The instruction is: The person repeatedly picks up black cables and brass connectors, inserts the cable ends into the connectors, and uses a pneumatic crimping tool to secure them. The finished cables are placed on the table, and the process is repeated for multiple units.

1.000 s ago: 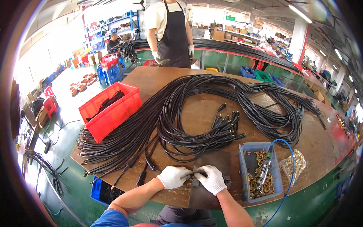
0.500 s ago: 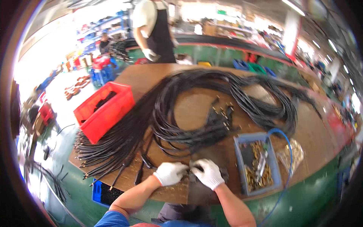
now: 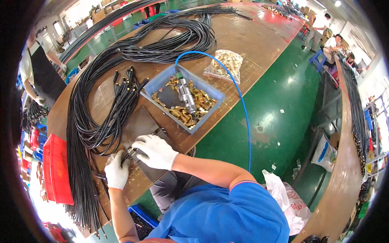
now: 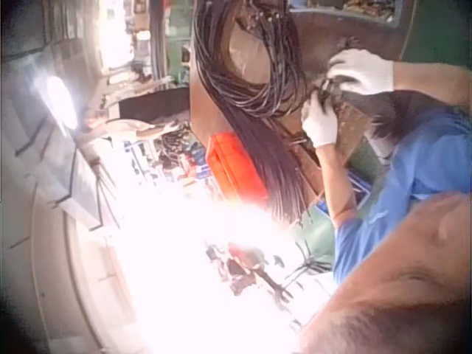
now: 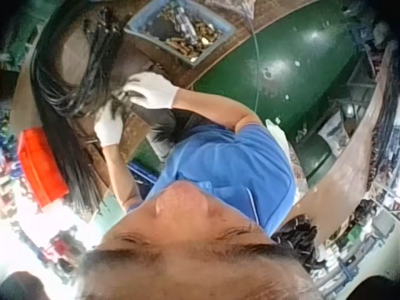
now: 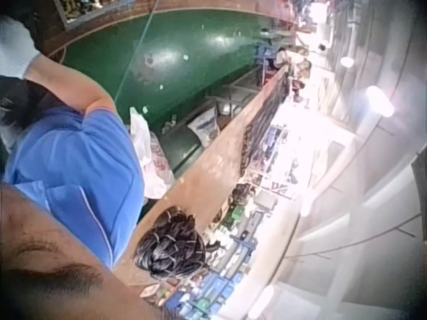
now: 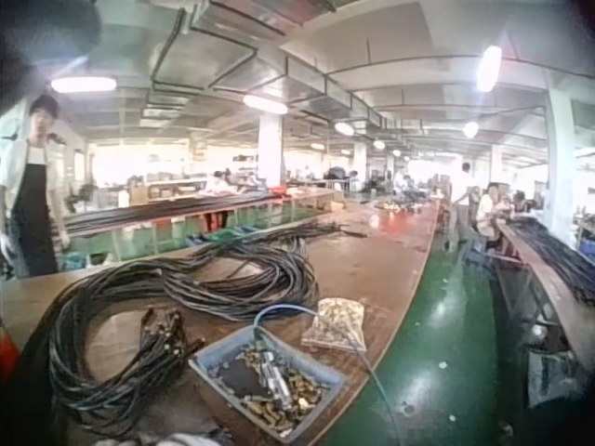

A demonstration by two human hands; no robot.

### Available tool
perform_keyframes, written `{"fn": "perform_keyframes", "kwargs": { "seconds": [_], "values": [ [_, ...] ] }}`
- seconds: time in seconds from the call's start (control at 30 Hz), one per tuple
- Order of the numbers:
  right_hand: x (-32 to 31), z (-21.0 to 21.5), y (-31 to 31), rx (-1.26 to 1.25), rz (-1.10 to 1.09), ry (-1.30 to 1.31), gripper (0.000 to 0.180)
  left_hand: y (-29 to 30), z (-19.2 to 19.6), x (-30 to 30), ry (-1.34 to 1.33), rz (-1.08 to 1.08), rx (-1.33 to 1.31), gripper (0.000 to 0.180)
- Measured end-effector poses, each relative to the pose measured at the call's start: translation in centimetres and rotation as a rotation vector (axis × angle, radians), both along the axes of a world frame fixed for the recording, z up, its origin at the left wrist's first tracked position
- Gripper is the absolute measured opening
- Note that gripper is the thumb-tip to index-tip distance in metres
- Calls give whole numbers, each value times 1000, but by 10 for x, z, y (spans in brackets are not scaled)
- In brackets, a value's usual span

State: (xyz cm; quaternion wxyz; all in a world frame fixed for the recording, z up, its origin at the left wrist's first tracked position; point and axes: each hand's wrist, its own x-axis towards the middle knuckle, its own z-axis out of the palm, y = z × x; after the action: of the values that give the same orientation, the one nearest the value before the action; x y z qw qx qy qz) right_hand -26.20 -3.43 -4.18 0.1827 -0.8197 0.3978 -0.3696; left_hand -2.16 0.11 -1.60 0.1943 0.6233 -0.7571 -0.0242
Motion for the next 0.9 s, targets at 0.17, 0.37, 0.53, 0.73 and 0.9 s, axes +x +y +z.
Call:
{"fn": "perform_keyframes", "kwargs": {
  "seconds": [0.17, 0.37, 0.53, 0.73, 0.9],
  "values": [
    [-94, 18, 40, -259, 42, -23, 12, 47, -7, -4, 114, 67, -312, 34],
    [-221, -20, 4, -181, -903, -594, 42, 125, -48, -25, 308, 388, -238, 25],
    [-255, -25, -47, -98, -748, -603, 47, 126, -75, -31, 66, 415, -354, 22],
    [-244, -55, -69, -1, -577, -705, 34, 112, -83, -49, -108, 501, -446, 17],
    [-242, -59, -72, -52, -648, -714, 38, 106, -83, -53, -167, 518, -444, 15]
  ]
}}
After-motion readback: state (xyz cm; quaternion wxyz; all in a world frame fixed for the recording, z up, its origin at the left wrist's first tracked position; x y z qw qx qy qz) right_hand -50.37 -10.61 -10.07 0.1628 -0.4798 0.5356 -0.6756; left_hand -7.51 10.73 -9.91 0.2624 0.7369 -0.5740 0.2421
